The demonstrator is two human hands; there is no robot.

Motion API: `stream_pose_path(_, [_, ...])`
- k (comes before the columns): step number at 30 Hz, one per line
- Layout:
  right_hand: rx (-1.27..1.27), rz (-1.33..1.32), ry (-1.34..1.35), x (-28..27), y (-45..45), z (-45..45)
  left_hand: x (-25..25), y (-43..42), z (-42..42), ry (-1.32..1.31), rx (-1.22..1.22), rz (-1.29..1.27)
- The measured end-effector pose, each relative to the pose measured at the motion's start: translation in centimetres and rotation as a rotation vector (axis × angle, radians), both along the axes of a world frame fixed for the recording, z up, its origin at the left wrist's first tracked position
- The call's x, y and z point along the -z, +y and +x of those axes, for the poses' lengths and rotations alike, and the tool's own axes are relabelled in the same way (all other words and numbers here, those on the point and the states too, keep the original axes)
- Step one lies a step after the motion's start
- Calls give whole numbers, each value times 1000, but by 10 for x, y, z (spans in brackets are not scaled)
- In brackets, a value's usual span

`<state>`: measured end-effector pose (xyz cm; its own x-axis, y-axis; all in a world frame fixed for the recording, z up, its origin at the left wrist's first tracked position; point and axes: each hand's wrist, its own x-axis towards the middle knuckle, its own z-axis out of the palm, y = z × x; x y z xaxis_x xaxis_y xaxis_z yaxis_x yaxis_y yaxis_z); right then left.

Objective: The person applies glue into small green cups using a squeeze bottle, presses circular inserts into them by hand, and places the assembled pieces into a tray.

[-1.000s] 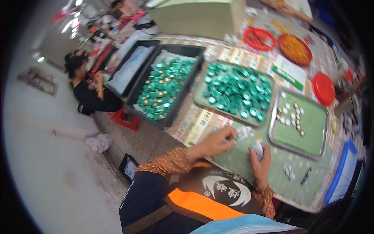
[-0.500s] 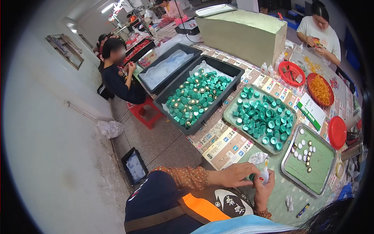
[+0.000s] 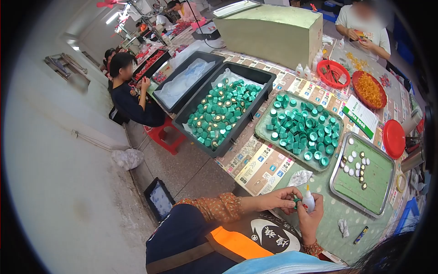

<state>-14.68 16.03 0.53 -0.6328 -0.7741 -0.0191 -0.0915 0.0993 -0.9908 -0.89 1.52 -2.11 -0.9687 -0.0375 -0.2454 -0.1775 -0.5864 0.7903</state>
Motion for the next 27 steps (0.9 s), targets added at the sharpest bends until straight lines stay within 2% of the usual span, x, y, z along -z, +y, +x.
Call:
stream_pose_path(7, [-39, 37, -154, -3, 5, -3, -8, -2, 3, -48, -59, -16])
stream_pose_path(12, [-54, 30, -116, -13, 13, -10, -19, -4, 4, -192, -228, 56])
stream_pose_path(16, [-80, 6, 27, -19, 23, -14, -15, -8, 7, -126, -309, 204])
stream_pose_path(27, [-112, -102, 219, -22, 31, -11, -11, -7, 7, -113, -259, 242])
